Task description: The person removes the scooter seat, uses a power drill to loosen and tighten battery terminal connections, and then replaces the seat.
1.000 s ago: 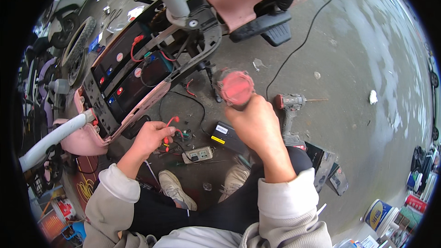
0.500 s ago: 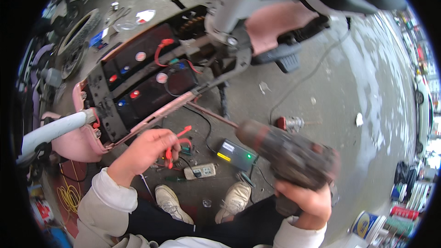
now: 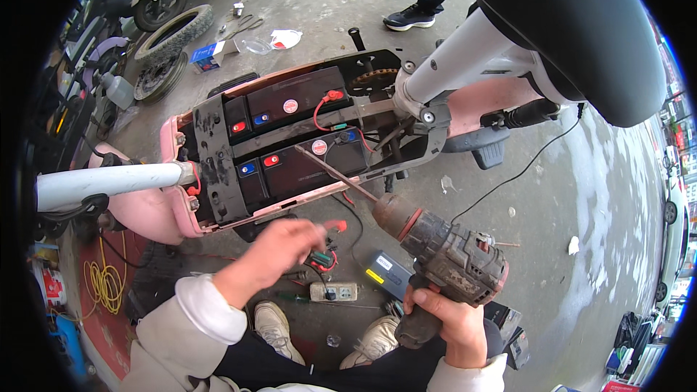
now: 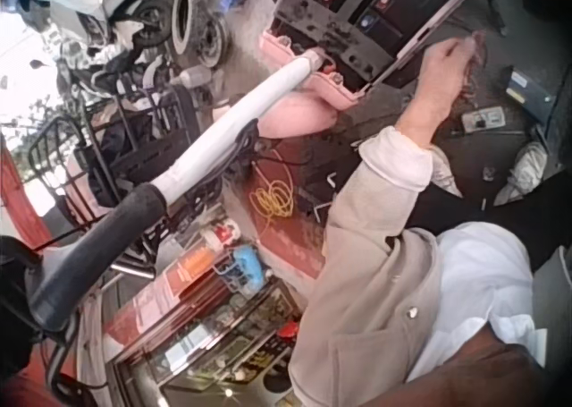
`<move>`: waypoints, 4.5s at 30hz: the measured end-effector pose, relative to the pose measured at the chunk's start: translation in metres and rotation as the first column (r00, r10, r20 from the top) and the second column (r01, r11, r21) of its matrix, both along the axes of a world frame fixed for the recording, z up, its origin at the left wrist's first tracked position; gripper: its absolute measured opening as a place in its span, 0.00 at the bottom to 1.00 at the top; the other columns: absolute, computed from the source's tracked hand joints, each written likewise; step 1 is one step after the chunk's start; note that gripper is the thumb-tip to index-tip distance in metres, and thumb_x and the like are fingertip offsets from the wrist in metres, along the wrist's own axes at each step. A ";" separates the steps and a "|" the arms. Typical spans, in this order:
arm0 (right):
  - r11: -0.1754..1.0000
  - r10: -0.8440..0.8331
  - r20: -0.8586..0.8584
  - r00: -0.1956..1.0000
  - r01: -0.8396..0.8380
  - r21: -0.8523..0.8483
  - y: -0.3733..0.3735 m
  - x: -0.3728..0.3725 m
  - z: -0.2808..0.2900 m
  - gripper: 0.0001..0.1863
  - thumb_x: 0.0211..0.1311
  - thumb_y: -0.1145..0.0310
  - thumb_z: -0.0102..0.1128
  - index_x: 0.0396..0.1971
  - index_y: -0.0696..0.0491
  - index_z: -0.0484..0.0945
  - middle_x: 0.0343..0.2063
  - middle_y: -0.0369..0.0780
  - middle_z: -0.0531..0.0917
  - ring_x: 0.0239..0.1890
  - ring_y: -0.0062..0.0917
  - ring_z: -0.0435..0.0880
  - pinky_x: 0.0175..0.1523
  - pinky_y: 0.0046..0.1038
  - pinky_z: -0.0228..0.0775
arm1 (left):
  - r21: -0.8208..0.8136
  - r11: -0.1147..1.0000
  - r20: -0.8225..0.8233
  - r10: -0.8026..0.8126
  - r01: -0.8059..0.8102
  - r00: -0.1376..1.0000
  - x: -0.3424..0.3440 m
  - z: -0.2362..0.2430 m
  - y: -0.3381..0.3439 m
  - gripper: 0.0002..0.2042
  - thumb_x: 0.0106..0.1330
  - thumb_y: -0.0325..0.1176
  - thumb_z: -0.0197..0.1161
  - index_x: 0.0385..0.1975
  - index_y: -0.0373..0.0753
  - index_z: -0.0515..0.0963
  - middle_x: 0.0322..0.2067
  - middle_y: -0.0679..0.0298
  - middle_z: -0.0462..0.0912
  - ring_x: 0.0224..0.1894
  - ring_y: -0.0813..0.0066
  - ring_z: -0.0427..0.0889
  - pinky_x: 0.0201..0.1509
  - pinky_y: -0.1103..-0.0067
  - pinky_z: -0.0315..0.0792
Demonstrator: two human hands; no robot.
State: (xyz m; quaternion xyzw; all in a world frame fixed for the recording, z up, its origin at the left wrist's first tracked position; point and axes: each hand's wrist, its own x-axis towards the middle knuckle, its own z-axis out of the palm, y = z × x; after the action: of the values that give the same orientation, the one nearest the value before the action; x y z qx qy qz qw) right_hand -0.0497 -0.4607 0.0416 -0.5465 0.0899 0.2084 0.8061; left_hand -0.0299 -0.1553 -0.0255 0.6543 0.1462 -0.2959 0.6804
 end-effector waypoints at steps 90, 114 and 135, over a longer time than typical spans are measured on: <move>0.963 0.185 0.064 0.981 -0.168 -0.211 0.010 0.001 -0.016 0.29 0.57 0.72 0.72 0.59 0.60 0.76 0.33 0.42 0.86 0.35 0.30 0.84 0.46 0.34 0.77 | -0.189 0.847 0.229 0.531 -0.498 0.816 0.052 0.031 0.101 0.15 0.80 0.33 0.57 0.61 0.35 0.77 0.43 0.57 0.89 0.38 0.77 0.83 0.38 0.80 0.77; 0.806 0.484 0.260 0.835 -0.311 -0.503 0.073 0.044 0.006 0.28 0.57 0.77 0.74 0.58 0.58 0.76 0.45 0.46 0.86 0.35 0.33 0.88 0.41 0.34 0.82 | -0.103 0.816 0.277 0.573 -0.569 0.771 0.047 0.011 0.103 0.14 0.78 0.26 0.59 0.59 0.34 0.80 0.43 0.57 0.88 0.33 0.71 0.90 0.25 0.84 0.78; 0.607 0.632 -0.057 0.773 -0.540 -0.584 0.187 0.164 0.131 0.11 0.59 0.78 0.67 0.42 0.59 0.78 0.30 0.37 0.82 0.29 0.25 0.84 0.33 0.30 0.79 | 0.144 0.714 0.352 0.610 -0.686 0.709 0.067 -0.003 0.087 0.19 0.78 0.23 0.49 0.66 0.24 0.68 0.43 0.49 0.86 0.38 0.67 0.91 0.36 0.76 0.87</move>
State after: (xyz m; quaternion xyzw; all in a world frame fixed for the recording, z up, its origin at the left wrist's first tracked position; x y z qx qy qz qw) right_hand 0.1142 -0.2736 0.1722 -0.7741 -0.0994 0.3813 0.4954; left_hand 0.0375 -0.0683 -0.0281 0.6791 0.3090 0.0819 0.6607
